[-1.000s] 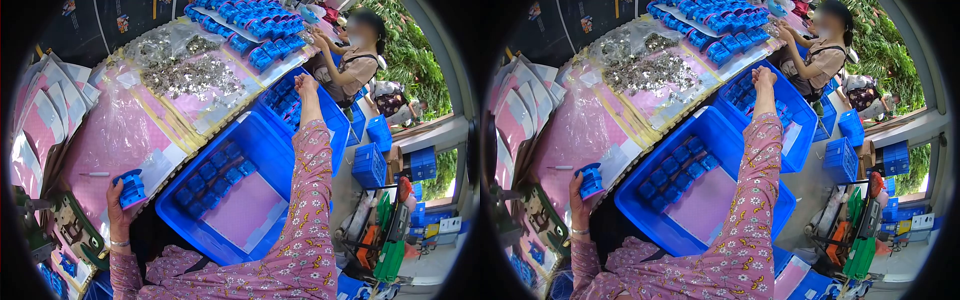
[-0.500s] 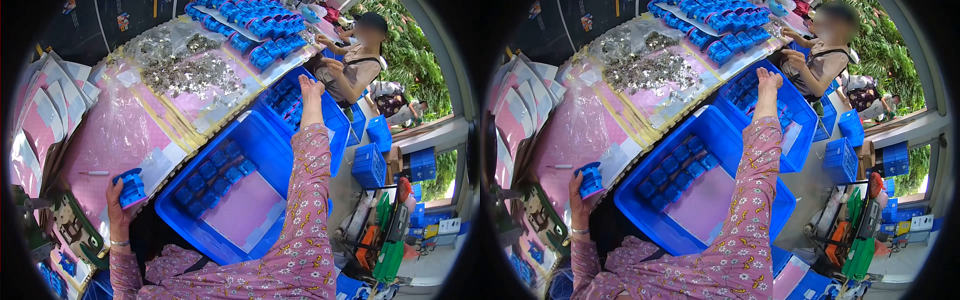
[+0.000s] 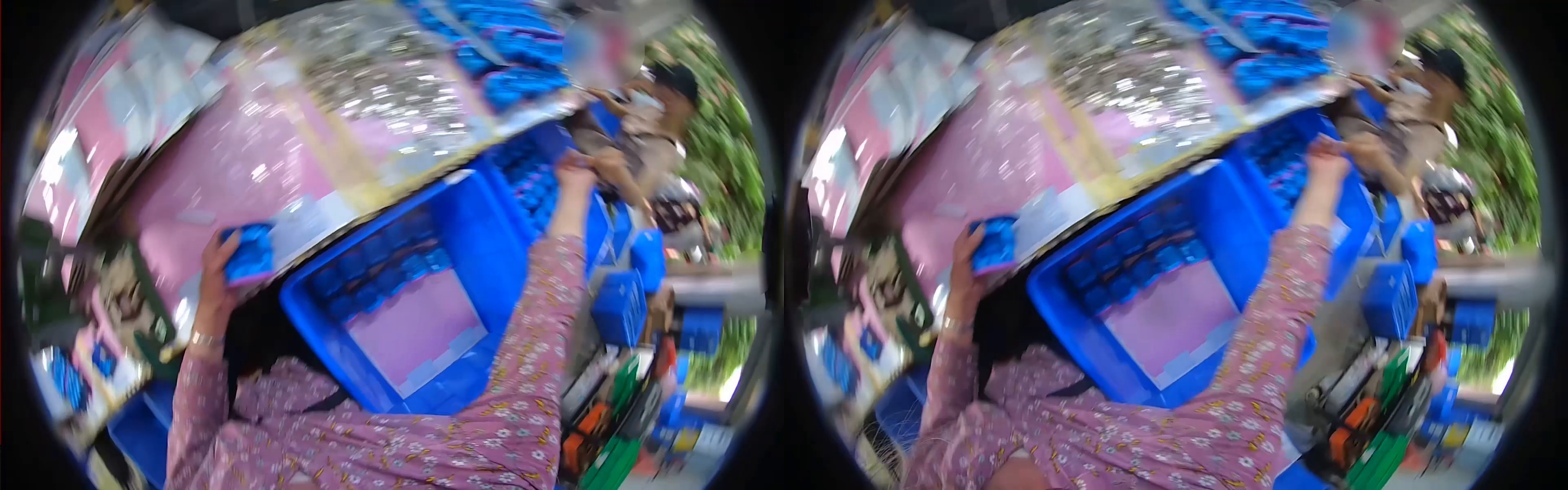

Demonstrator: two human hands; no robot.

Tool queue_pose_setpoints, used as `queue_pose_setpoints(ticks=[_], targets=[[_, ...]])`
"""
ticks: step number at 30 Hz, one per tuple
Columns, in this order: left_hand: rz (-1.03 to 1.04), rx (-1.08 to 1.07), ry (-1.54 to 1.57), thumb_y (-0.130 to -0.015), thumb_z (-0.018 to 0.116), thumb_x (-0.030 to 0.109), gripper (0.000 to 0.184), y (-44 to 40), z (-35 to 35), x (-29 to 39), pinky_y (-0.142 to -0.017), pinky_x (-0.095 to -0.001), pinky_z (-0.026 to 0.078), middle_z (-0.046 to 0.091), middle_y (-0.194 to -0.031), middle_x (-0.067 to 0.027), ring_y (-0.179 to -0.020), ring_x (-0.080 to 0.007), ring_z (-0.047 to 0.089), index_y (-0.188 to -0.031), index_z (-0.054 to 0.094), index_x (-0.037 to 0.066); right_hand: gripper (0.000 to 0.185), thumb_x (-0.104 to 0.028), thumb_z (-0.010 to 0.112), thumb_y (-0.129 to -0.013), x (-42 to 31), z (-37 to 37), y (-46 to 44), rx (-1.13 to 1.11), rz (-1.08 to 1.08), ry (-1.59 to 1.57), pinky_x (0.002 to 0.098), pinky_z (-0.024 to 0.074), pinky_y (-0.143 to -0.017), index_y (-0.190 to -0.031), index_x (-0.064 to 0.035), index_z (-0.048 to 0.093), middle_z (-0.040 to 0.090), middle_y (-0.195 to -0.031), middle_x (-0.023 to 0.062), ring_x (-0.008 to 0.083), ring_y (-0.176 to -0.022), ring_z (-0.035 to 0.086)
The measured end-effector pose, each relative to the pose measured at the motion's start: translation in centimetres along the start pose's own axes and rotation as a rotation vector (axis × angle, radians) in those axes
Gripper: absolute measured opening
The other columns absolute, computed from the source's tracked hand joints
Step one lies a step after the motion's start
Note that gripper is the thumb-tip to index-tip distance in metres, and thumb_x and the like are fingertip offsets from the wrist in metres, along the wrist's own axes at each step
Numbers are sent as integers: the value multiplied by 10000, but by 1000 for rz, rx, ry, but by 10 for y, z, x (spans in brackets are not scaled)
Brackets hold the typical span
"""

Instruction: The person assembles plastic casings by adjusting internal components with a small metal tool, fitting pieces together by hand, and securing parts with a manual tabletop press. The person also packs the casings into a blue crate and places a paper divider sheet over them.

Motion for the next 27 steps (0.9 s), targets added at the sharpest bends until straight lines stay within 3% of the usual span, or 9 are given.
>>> queue_pose_setpoints(ticks=[1,3,6,8,12,18,20,24,27], targets=[[2,15,7,-938,652,245,332,-1,-5,-3,-775,-349,598,677,-1050,-143,-864,-199,695,-1133,575,-12,337,-343,386,-952,4,-1,9,392,-15,217,351,413,-557,-795,-73,513,518,-642,54,193,-568,514],[12,27,40,-917,688,249,359,-4,-14,-7,-768,-341,591,670,-1014,-122,-866,-193,690,-1135,574,-12,354,-328,294,-1007,12,-9,-9,121,225,159,337,272,-513,-756,-102,397,345,-638,5,155,-527,321],[15,34,114,-898,723,239,380,-4,-19,-12,-803,-336,580,652,-1015,-104,-896,-186,679,-1142,570,-8,428,-347,271,-1053,63,18,26,281,168,304,343,395,-605,-840,-29,460,444,-685,57,193,-641,472],[35,37,158,-900,722,240,393,-1,-19,-11,-821,-340,577,645,-1032,-106,-924,-187,674,-1158,560,-9,374,-273,389,-1045,122,43,57,18,379,239,369,478,-687,-1034,59,559,616,-868,136,256,-810,588],[-20,19,292,-909,712,250,418,8,-19,-11,-835,-347,573,633,-1060,-106,-965,-193,664,-1187,540,-9,155,-106,563,-966,284,135,200,-231,622,428,289,476,-674,-1025,24,622,643,-944,105,185,-807,583],[-35,66,294,-963,650,270,400,69,-42,-3,-887,-316,554,648,-1082,-78,-977,-158,660,-1235,525,4,222,-223,597,-973,448,202,369,-334,1029,510,237,381,-541,-970,-3,627,566,-804,14,92,-676,512],[10,146,289,-964,649,271,400,100,-55,11,-895,-319,551,647,-1090,-81,-975,-165,662,-1235,525,4,325,-303,579,-989,472,210,406,-357,998,707,232,203,-402,-867,-5,624,416,-616,-44,43,-476,335],[201,249,289,-979,637,271,389,154,-88,31,-910,-338,547,634,-1121,-90,-1009,-155,649,-1242,518,9,440,-384,581,-992,481,221,485,-494,930,1121,232,163,-395,-741,-25,628,342,-551,-84,17,-442,268],[267,373,342,-959,678,247,405,175,-106,25,-734,-258,515,629,-993,-53,-828,-84,602,-1238,507,10,310,-350,656,-956,486,223,543,-467,1083,956,207,158,-401,-821,-71,640,374,-576,-90,-6,-456,264]])
Point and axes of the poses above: each hand's wrist, its own y-axis away from the middle knuckle, its own z-axis out of the palm, x = y × z, the point moved 7 cm from there along -y, towards the middle knuckle
